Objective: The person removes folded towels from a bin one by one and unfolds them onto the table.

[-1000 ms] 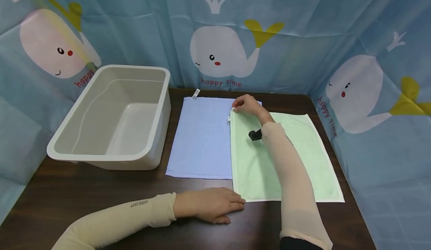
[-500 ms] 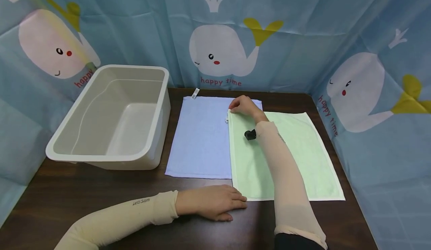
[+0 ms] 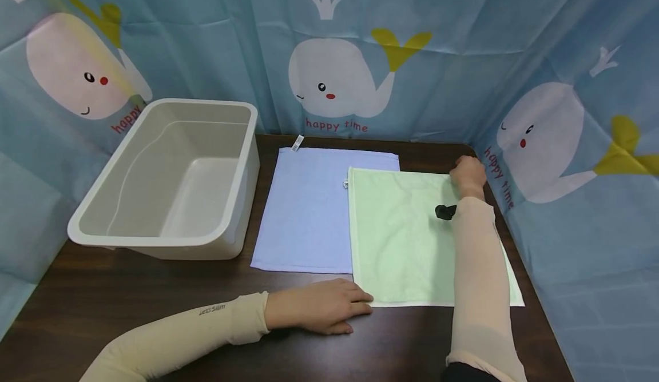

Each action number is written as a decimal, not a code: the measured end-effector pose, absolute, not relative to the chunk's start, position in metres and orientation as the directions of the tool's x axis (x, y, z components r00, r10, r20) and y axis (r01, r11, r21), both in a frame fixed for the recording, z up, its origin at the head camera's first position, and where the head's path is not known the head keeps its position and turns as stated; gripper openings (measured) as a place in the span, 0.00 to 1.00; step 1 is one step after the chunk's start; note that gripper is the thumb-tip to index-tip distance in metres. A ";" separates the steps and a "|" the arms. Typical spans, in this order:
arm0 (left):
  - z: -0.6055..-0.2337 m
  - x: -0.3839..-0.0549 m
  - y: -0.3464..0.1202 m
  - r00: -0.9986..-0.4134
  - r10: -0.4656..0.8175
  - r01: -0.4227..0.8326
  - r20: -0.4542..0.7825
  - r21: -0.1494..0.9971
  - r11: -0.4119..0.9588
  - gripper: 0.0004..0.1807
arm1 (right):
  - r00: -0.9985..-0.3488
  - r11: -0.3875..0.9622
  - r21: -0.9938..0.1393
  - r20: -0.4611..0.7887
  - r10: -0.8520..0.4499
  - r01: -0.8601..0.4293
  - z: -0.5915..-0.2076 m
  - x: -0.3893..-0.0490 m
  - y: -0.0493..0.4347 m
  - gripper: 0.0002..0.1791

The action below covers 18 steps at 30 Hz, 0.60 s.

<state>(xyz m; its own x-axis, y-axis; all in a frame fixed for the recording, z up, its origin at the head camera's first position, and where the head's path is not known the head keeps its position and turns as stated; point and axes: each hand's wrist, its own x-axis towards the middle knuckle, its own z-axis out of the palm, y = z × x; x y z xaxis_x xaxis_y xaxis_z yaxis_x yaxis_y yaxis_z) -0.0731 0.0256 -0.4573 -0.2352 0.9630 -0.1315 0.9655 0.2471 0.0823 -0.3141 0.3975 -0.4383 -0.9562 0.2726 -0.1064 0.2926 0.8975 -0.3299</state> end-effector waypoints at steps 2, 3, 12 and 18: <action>-0.457 -0.073 0.025 -0.233 0.964 0.967 -0.126 0.074 0.244 0.26 | -0.946 0.904 -0.282 -0.154 0.287 0.320 -0.442 -0.308 0.409 0.26; -0.457 -0.073 0.025 -0.233 0.965 0.967 -0.122 0.073 0.243 0.26 | -0.942 0.903 -0.276 -0.160 0.294 0.328 -0.445 -0.307 0.412 0.26; -0.456 -0.073 0.025 -0.226 0.968 0.970 -0.109 0.064 0.234 0.25 | -0.893 0.803 -0.465 0.054 0.446 0.373 -0.465 -0.310 0.419 0.14; -0.456 -0.074 0.024 -0.228 0.969 0.971 -0.100 0.048 0.233 0.25 | -0.865 0.763 -0.527 0.097 0.492 0.375 -0.476 -0.314 0.424 0.11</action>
